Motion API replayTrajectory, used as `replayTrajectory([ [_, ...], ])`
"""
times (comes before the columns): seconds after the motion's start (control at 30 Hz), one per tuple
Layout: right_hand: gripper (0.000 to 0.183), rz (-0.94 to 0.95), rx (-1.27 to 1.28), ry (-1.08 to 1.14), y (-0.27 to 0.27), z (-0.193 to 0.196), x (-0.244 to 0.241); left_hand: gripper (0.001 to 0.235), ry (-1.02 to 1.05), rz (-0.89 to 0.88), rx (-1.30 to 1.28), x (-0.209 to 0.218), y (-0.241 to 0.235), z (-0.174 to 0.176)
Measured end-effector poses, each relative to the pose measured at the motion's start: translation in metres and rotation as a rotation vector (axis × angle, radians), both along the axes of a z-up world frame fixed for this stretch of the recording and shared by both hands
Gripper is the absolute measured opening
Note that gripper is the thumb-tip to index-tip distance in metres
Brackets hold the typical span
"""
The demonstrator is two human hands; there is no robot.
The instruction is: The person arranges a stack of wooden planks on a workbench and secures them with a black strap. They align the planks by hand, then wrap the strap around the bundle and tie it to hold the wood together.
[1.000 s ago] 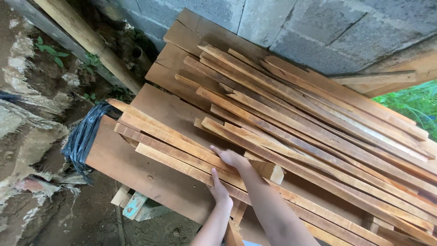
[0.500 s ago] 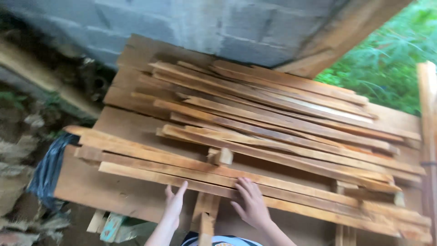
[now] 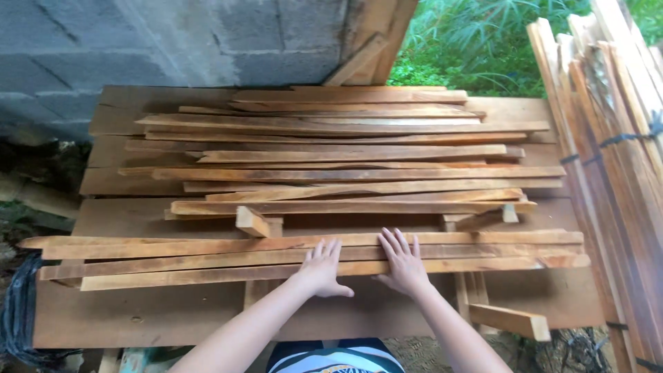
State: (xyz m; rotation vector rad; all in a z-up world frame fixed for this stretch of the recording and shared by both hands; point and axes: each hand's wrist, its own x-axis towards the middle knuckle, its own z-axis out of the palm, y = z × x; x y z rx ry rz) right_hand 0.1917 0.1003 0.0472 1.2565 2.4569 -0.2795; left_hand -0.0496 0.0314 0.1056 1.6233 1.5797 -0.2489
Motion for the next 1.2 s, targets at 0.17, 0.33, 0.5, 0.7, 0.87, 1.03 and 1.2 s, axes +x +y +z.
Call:
replayTrajectory([
  [0.17,0.129,0.052,-0.005,0.053,0.023,-0.002,0.002,0.133,0.317,-0.124,0.132,0.025,0.008,-0.054],
  [0.33,0.139,0.086,-0.051,0.058,0.03,-0.021,0.004,0.128,0.374,-0.094,0.49,0.015,-0.012,-0.128],
  [0.5,0.134,0.125,-0.057,0.161,0.035,-0.018,0.009,0.127,0.462,-0.027,0.573,0.02,-0.015,-0.142],
  [0.7,0.125,0.187,0.036,0.336,0.042,-0.035,0.017,0.133,0.397,0.005,0.909,0.011,-0.018,-0.181],
  [0.87,0.121,0.181,0.042,0.401,0.049,-0.034,0.017,0.135,0.351,0.031,0.937,0.012,-0.013,-0.179],
  [1.03,0.119,0.182,0.017,0.364,0.045,-0.038,0.016,0.132,0.38,-0.017,0.783,0.012,-0.016,-0.168],
  [1.2,0.129,0.167,0.025,0.242,0.038,-0.035,0.012,0.137,0.524,-0.113,0.678,0.013,-0.014,-0.179],
])
